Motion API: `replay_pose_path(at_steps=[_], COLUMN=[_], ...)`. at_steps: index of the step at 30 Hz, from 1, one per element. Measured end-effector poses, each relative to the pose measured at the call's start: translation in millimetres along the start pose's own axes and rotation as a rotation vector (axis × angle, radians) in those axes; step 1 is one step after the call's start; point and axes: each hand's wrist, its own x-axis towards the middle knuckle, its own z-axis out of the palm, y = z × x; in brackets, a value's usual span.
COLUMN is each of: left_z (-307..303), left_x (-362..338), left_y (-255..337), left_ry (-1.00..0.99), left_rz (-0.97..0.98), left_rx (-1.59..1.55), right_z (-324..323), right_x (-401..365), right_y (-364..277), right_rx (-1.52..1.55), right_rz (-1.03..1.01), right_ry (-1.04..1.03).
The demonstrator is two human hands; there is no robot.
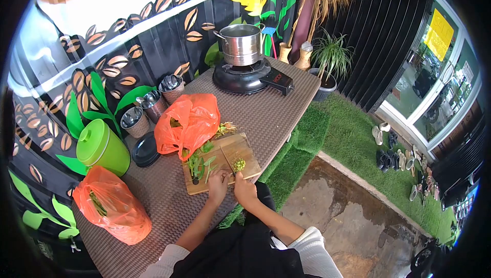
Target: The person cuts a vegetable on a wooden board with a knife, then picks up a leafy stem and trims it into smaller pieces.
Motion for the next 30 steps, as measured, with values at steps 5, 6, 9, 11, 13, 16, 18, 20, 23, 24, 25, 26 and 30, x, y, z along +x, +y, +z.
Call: replay_pose_path(at_steps=[5,6,9,11,13,16,18,20,23,24,25,26,30], left_z=[-1.8,0.2,5.3,8.7,8.4,6.7,6.0,5.3,7.6,7.4,7.2,6.7,3.0], left_x=[0.8,-0.3,1.1,0.9,1.4,1.2,1.6,1.3,0.3,0.4,0.2,0.0,0.7], left_y=[6.3,4.3,-1.9,-6.0,-3.6,-0.5,0.2,-0.4,-0.6,0.3,1.1,1.5,4.7], left_ry=[-0.014,-0.015,-0.026,-0.022,-0.019,-0.020,-0.022,-0.003,-0.002,-0.001,-0.001,-0.002,0.005], left_rz=[0.100,0.100,0.036,-0.003,-0.008,-0.016,-0.024,0.045,0.026,0.026,0.013,0.000,0.026], left_rx=[0.142,0.140,0.145,0.105,0.110,0.115,0.116,0.163,0.193,0.194,0.176,0.157,0.154], right_z=[10.6,8.0,-1.6,-4.4,-15.4,-18.3,-7.5,-13.2,-9.4,-13.7,-17.5,-20.9,-5.4], right_x=[7.7,14.1,26.0,25.9,19.7,0.6,0.7,6.9,17.9,15.3,11.1,8.3,-4.0], right_y=[1.8,3.8,14.5,20.1,17.5,-3.1,-5.4,-8.1,7.1,7.6,7.4,6.0,-8.5], right_rx=[0.082,0.110,0.158,0.176,0.193,0.157,0.150,0.149,0.157,0.158,0.178,0.198,0.198], right_rz=[0.008,0.008,-0.035,-0.076,-0.052,0.056,0.070,0.062,-0.016,-0.018,-0.021,-0.023,0.103], right_ry=[-0.014,-0.032,-0.077,-0.108,-0.186,-0.147,-0.143,-0.165,-0.183,-0.183,-0.201,-0.219,-0.209])
